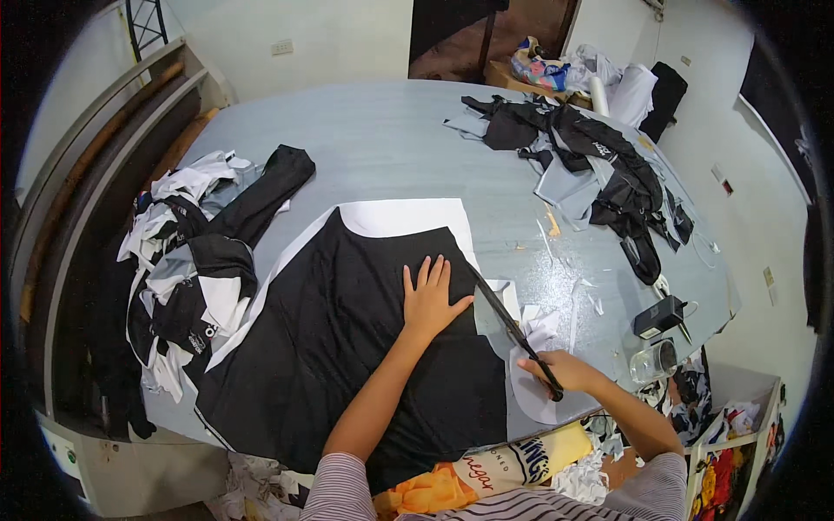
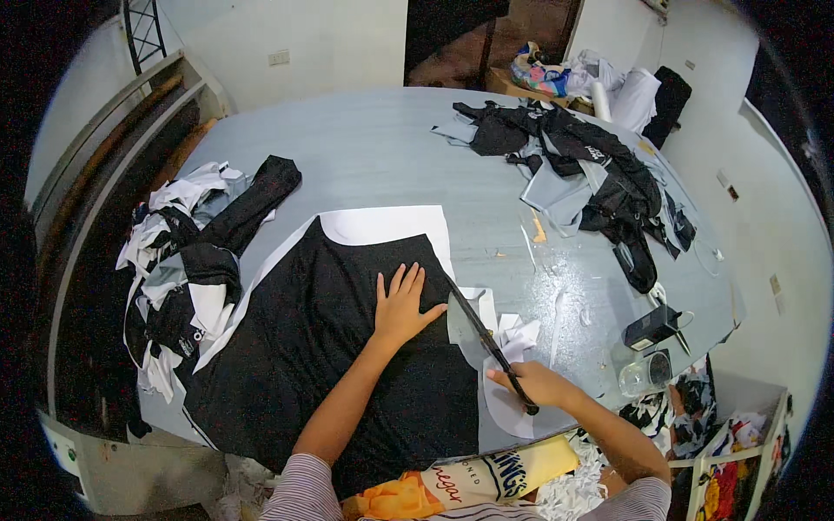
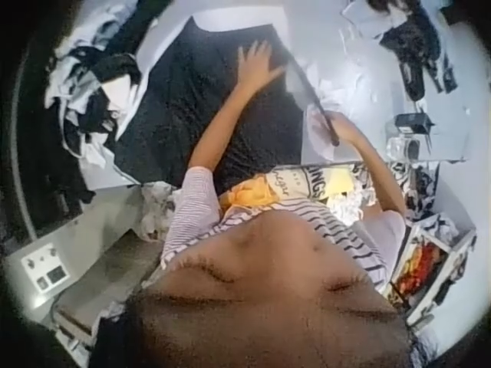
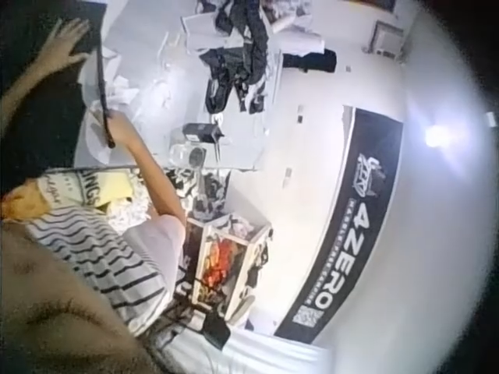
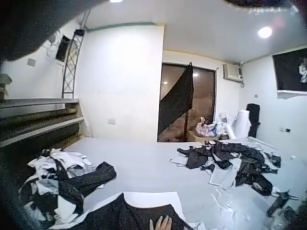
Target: Using scissors to cut along a specific pattern on a piece of black fabric.
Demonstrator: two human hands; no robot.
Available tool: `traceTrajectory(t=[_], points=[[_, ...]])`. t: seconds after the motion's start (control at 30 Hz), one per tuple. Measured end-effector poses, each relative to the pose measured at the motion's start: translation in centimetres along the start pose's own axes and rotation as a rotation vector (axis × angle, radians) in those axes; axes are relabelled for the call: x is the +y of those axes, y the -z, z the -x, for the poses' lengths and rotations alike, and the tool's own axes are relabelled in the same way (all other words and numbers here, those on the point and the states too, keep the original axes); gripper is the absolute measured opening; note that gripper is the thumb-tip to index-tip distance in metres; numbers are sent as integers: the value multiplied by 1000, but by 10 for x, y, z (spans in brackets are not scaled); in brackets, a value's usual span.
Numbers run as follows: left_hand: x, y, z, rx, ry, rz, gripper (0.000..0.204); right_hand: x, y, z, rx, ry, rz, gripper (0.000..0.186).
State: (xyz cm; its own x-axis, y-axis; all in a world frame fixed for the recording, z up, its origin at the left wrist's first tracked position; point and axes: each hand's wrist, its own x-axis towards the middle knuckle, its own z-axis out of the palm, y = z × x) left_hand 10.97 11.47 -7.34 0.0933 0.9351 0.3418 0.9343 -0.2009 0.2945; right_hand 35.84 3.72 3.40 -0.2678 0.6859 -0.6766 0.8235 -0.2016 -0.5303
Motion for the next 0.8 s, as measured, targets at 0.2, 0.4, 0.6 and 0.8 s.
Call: traceTrajectory(t=[0.2,0.4,0.6,0.8], points=[[0,1,-1,-7,-2,1,83,6,-8,-2,6,-11,54,60],[0,0,-1,-7,5,17,83,-5,4,-10,-139,22,-33,65],[0,-1,1,16,-2,21,84,-19,3,-14,-96,11,-12,68],[-1,-1,0,29,-14,23,84,-18,1,-14,-31,40,-27,65]])
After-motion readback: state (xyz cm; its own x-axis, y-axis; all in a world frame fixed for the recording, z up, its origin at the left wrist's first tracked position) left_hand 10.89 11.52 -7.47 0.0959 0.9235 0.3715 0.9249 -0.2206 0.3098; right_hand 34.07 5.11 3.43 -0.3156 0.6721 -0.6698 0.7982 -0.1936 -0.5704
